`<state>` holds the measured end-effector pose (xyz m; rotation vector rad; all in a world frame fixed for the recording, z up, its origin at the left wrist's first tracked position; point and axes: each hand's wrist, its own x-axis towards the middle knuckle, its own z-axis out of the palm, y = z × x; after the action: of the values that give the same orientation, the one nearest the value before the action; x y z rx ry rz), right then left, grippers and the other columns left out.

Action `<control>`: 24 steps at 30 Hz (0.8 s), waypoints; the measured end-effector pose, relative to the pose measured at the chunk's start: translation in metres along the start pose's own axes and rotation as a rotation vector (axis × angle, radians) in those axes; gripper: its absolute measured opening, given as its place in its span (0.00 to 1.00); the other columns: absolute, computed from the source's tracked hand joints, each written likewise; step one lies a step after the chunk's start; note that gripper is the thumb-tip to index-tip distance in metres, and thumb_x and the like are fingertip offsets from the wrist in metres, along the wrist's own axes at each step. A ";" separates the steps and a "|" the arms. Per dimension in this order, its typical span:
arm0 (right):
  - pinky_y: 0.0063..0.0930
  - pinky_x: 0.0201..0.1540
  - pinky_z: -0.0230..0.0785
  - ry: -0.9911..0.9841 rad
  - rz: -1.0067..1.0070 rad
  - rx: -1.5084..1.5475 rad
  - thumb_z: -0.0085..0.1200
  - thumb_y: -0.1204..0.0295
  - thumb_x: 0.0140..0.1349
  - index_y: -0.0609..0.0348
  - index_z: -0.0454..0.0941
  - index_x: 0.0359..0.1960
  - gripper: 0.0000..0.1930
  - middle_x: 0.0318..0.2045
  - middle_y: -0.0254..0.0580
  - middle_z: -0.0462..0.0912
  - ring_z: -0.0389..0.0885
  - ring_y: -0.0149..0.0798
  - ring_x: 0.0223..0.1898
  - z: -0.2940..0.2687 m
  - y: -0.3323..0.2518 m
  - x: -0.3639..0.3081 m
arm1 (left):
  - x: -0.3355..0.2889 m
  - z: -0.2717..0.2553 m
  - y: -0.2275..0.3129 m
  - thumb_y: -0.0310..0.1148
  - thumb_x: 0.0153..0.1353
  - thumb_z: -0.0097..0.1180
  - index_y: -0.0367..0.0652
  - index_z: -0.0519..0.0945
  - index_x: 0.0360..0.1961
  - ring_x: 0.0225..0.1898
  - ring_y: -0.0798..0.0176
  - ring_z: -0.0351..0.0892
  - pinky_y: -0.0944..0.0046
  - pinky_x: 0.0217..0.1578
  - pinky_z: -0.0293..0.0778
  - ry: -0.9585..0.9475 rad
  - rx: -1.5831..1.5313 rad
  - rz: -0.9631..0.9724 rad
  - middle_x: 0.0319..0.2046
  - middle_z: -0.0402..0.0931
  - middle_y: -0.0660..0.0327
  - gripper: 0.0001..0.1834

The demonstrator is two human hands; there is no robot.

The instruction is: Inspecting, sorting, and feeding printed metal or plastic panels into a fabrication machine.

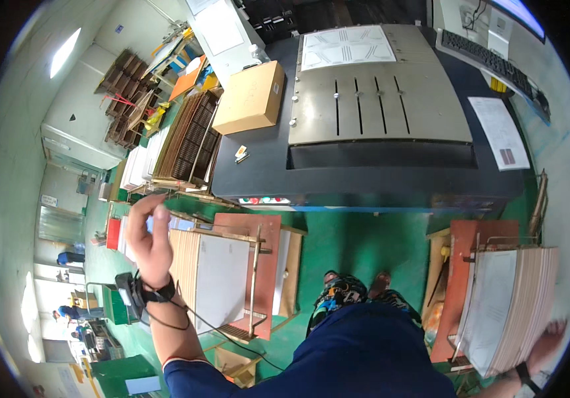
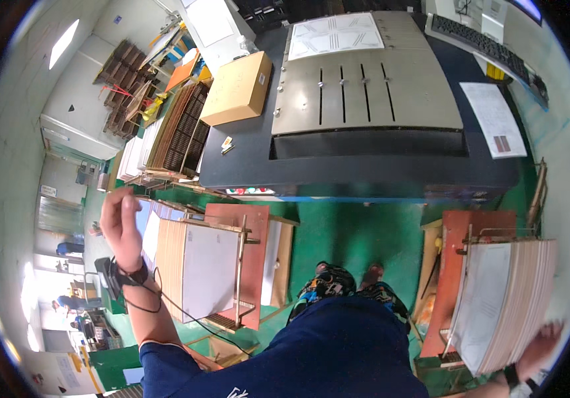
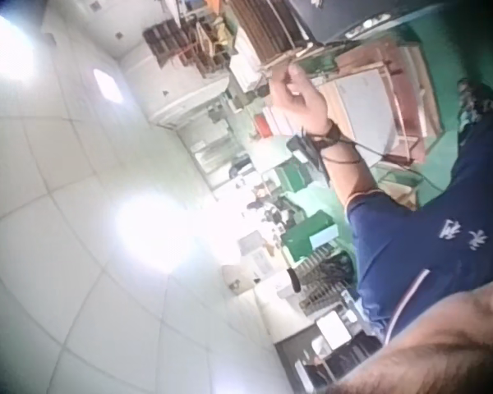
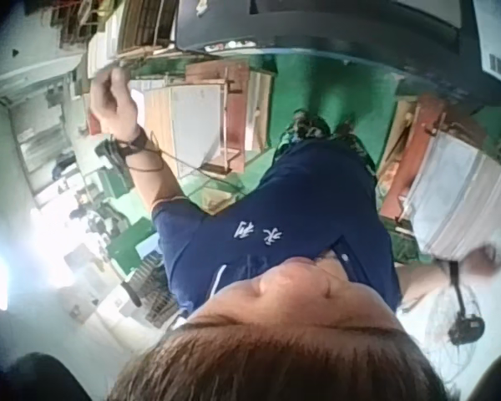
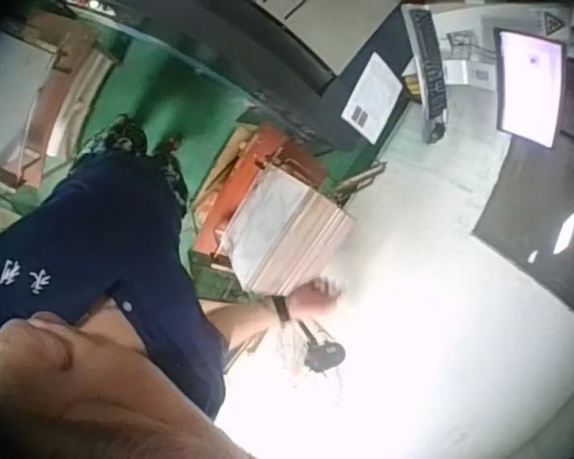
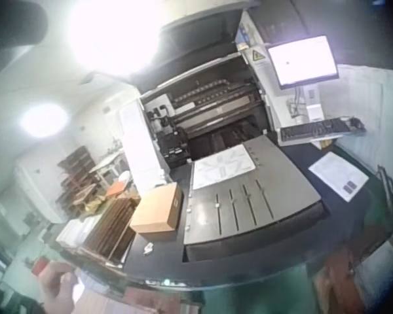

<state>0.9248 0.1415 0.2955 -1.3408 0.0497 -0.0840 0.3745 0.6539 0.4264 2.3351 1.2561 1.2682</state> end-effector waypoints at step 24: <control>0.25 0.41 0.62 -0.159 -0.103 0.177 0.45 0.59 0.61 0.59 0.66 0.53 0.23 0.37 0.34 0.73 0.69 0.30 0.36 0.354 0.097 0.108 | 0.018 0.141 -0.120 0.24 0.58 0.52 0.33 0.74 0.29 0.20 0.77 0.66 0.75 0.21 0.62 -0.033 -0.287 -0.623 0.19 0.71 0.67 0.04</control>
<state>1.0654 0.4974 0.2830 -1.1691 -0.1582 -0.0663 0.4169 0.7707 0.2885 1.5771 1.5059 1.0925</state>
